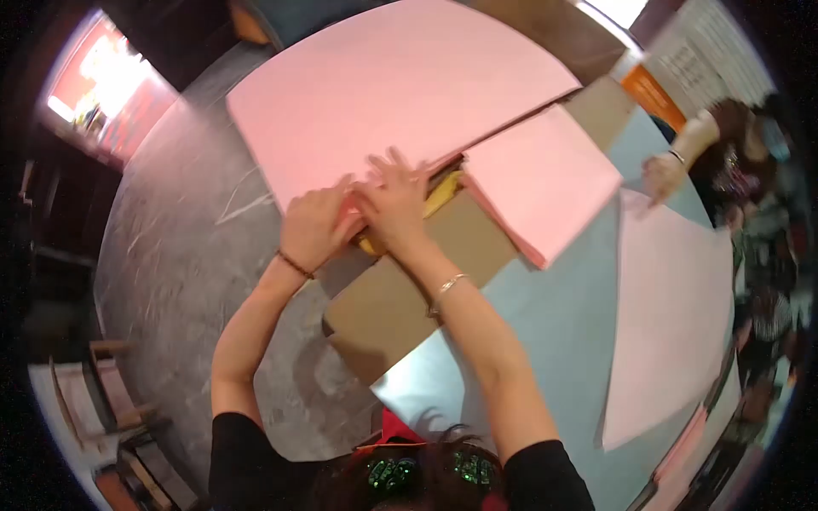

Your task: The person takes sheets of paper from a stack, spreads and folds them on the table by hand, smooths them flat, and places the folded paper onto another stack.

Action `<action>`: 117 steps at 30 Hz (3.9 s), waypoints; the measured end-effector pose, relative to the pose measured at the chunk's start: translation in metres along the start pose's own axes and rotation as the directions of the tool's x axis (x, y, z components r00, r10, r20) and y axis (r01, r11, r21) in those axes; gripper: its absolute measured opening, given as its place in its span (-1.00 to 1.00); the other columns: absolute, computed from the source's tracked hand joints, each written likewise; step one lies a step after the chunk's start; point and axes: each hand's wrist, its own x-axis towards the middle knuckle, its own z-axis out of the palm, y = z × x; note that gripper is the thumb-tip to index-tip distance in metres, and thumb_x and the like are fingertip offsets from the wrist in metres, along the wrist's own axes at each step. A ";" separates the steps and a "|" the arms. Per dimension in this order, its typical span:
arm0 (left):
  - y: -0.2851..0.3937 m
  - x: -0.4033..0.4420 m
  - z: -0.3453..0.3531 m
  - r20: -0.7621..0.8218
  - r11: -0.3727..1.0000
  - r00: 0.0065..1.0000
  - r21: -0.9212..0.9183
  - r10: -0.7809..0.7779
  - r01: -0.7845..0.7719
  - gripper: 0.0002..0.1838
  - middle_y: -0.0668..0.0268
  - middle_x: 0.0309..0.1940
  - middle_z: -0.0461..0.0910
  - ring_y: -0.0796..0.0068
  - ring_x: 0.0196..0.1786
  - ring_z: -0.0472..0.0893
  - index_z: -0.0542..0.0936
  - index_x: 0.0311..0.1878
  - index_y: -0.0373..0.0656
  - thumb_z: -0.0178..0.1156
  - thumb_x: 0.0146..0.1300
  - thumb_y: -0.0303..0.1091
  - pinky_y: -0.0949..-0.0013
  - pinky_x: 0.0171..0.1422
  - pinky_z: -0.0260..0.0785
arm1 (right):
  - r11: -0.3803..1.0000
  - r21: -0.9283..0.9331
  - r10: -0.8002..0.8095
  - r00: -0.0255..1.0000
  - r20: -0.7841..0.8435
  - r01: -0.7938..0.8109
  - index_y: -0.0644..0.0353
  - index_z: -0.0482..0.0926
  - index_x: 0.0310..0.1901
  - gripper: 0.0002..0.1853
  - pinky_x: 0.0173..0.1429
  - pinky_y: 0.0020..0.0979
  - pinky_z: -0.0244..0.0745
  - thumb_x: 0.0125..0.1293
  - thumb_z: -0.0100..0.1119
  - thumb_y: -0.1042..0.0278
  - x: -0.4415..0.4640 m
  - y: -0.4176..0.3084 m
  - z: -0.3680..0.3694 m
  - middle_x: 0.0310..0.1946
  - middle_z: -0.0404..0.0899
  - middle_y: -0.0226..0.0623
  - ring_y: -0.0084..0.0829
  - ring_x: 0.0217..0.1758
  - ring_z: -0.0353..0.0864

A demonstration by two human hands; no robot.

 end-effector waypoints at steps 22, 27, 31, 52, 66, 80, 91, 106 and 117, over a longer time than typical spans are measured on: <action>0.000 0.063 -0.063 -0.027 0.952 0.982 0.253 0.187 -0.174 -0.99 0.29 -0.44 0.46 0.24 -0.33 0.50 0.51 -0.42 -0.11 0.15 0.07 -0.44 0.19 -0.26 0.28 | 0.077 0.794 0.775 0.538 0.333 -0.603 -0.11 -0.18 0.51 -0.07 0.26 0.03 0.26 0.22 0.21 0.26 0.101 0.105 -0.060 -0.06 0.42 -0.13 -0.19 -0.03 0.45; 0.018 0.045 -0.072 -0.025 0.915 0.976 0.355 0.216 -0.193 -0.91 0.33 -0.45 0.45 0.33 -0.35 0.49 0.53 -0.36 -0.09 0.12 0.03 -0.48 0.26 -0.25 0.25 | 0.100 0.636 0.774 0.461 0.434 -0.765 -0.03 -0.15 0.51 -0.14 0.39 0.02 0.12 0.18 -0.04 0.51 0.101 0.083 -0.091 0.28 0.30 -0.03 -0.06 0.31 0.23; 0.027 0.020 -0.090 -0.031 0.905 0.988 0.407 0.150 -0.125 -0.73 0.35 -0.43 0.48 0.35 -0.33 0.51 0.56 -0.11 -0.08 0.13 0.06 -0.48 0.26 -0.21 0.26 | 0.260 0.661 0.758 0.573 0.312 -0.704 0.18 -0.05 0.48 -0.17 0.40 -0.16 0.17 0.11 -0.08 0.57 0.108 0.075 -0.102 0.47 0.04 0.00 -0.16 0.33 0.25; 0.251 -0.117 -0.160 -0.389 0.520 0.752 -0.551 0.532 -0.653 -0.76 0.34 -0.29 0.60 0.38 -0.25 0.60 0.61 -0.24 -0.15 0.24 -0.08 -0.49 0.29 -0.12 0.31 | 0.456 0.529 0.861 0.505 -0.058 -0.716 0.29 0.12 0.43 -0.25 -0.14 -0.50 0.40 0.13 -0.01 0.55 -0.190 -0.057 -0.443 0.39 0.22 -0.27 -0.60 -0.21 0.39; 0.396 -0.181 -0.186 -0.471 -0.032 0.396 -0.674 0.788 -0.738 -0.68 0.39 -0.27 0.57 0.46 -0.23 0.59 0.56 -0.18 -0.11 0.28 -0.10 -0.44 0.39 -0.16 0.35 | 0.311 0.586 0.947 0.193 -0.256 -0.749 0.24 0.25 0.37 -0.35 0.08 -0.41 0.45 0.28 0.14 0.24 -0.438 -0.158 -0.544 0.24 0.39 -0.25 -0.49 0.15 0.44; 0.480 -0.243 -0.191 -0.312 0.072 0.358 -0.658 0.880 -0.750 -0.78 0.40 -0.36 0.54 0.48 -0.32 0.55 0.55 -0.21 -0.12 0.19 0.01 -0.44 0.39 -0.22 0.30 | 0.166 0.766 0.983 0.045 -0.176 -0.622 0.19 0.28 0.36 -0.39 0.41 -0.31 0.14 0.25 0.09 0.31 -0.568 -0.154 -0.521 0.32 0.32 -0.14 -0.30 0.39 0.25; 0.540 -0.253 -0.198 -0.303 0.017 0.219 -0.551 0.927 -0.834 -0.54 0.47 -0.49 0.44 0.56 -0.46 0.46 0.51 0.13 -0.11 0.11 0.08 -0.40 0.45 -0.35 0.20 | 0.864 -0.204 0.469 0.883 -0.004 -0.460 0.01 0.56 -0.16 -0.63 0.46 0.22 -0.07 -0.07 0.40 0.31 -0.513 -0.314 -0.546 0.08 0.52 -0.46 -0.16 0.37 0.31; 0.227 -0.205 -0.108 0.345 0.871 0.879 -0.471 0.330 -0.142 -0.38 0.16 0.15 0.52 0.12 0.19 0.47 0.39 0.30 -0.14 0.24 0.10 -0.48 0.13 0.27 0.25 | 0.794 0.106 0.601 0.748 -0.281 -0.598 0.20 0.53 -0.41 -0.84 0.28 0.02 0.37 0.10 0.25 0.30 -0.581 -0.323 -0.546 -0.30 0.65 -0.15 -0.10 -0.01 0.62; 0.291 -0.254 -0.066 0.082 0.585 0.612 -0.416 0.786 -0.696 -0.38 0.18 0.30 0.36 0.14 0.35 0.31 0.47 0.21 0.00 0.32 -0.02 -0.38 0.00 0.40 0.05 | 0.739 0.392 0.669 0.525 -0.527 -0.548 0.16 0.49 -0.47 -0.71 0.29 0.00 0.35 0.17 0.34 0.15 -0.656 -0.379 -0.587 -0.29 0.62 -0.19 -0.11 0.07 0.58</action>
